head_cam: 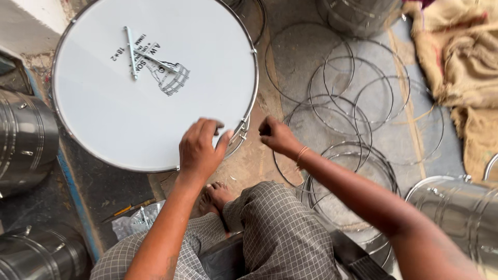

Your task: The person assembles a metal drum by placing a white drumhead onto a stainless steel body. They then insert and tighten multiple metal tension rods into the rim to secure the head. The person works with their hands, using a small tool to tighten the rods.

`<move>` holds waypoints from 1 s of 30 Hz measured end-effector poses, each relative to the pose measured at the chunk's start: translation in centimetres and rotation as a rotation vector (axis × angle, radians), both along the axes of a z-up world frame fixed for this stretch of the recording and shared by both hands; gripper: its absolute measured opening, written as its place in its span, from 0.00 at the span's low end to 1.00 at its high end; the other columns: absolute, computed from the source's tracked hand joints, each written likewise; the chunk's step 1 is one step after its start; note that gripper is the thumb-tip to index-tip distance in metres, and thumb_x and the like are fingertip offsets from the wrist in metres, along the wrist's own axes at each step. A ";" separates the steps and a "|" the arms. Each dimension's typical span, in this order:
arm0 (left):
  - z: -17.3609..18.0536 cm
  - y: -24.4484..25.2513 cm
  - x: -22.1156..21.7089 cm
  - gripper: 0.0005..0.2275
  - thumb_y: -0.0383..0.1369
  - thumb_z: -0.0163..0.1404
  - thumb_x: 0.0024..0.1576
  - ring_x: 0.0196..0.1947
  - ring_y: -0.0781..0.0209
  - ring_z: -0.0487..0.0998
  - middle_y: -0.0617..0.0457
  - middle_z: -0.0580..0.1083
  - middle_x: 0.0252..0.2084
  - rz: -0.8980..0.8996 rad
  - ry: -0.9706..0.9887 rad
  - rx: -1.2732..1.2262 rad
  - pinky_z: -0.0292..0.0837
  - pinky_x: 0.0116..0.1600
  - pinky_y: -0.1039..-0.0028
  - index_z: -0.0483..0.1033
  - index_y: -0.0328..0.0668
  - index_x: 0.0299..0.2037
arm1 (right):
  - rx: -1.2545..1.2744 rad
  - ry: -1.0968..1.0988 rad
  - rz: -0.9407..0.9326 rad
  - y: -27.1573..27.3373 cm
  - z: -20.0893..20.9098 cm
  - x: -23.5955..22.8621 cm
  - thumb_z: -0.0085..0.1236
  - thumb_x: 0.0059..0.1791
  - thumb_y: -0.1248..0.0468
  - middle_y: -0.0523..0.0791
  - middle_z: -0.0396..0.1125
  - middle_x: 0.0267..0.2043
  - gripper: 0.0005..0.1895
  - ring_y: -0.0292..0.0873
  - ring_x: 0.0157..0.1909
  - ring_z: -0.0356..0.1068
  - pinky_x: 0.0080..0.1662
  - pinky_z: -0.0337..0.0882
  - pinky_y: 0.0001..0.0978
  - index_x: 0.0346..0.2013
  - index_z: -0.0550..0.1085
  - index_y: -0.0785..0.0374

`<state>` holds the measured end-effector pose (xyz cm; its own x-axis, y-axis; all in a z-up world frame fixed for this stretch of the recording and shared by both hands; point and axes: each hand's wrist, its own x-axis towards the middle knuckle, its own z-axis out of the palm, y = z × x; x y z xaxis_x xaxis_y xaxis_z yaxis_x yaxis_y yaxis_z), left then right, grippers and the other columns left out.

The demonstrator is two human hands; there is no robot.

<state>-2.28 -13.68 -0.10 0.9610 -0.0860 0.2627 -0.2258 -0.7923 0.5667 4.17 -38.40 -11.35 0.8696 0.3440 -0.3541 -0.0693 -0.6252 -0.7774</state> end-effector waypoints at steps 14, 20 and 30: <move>-4.1 -9.2 11.5 0.46 0.68 0.47 0.54 0.78 0.44 0.33 0.47 0.37 0.79 -0.164 0.163 0.490 0.30 0.72 0.31 0.47 0.50 0.77 | 0.497 0.214 -0.122 -1.2 -6.5 -1.4 0.64 0.49 0.68 0.43 0.74 0.34 0.08 0.38 0.36 0.75 0.39 0.77 0.29 0.37 0.74 0.70; -3.3 -9.8 11.8 0.44 0.67 0.49 0.53 0.77 0.43 0.32 0.45 0.35 0.78 -0.180 0.223 0.560 0.30 0.70 0.27 0.54 0.54 0.75 | 0.561 0.248 -0.243 1.3 -8.2 -1.1 0.66 0.48 0.64 0.46 0.76 0.35 0.13 0.37 0.35 0.76 0.38 0.77 0.29 0.42 0.75 0.67; -3.7 -9.7 11.7 0.43 0.66 0.52 0.52 0.76 0.40 0.32 0.41 0.36 0.77 -0.183 0.194 0.600 0.31 0.68 0.25 0.60 0.52 0.73 | 0.446 -0.170 -0.332 4.1 -10.5 -2.0 0.71 0.43 0.66 0.48 0.74 0.32 0.16 0.41 0.35 0.75 0.39 0.75 0.34 0.39 0.73 0.67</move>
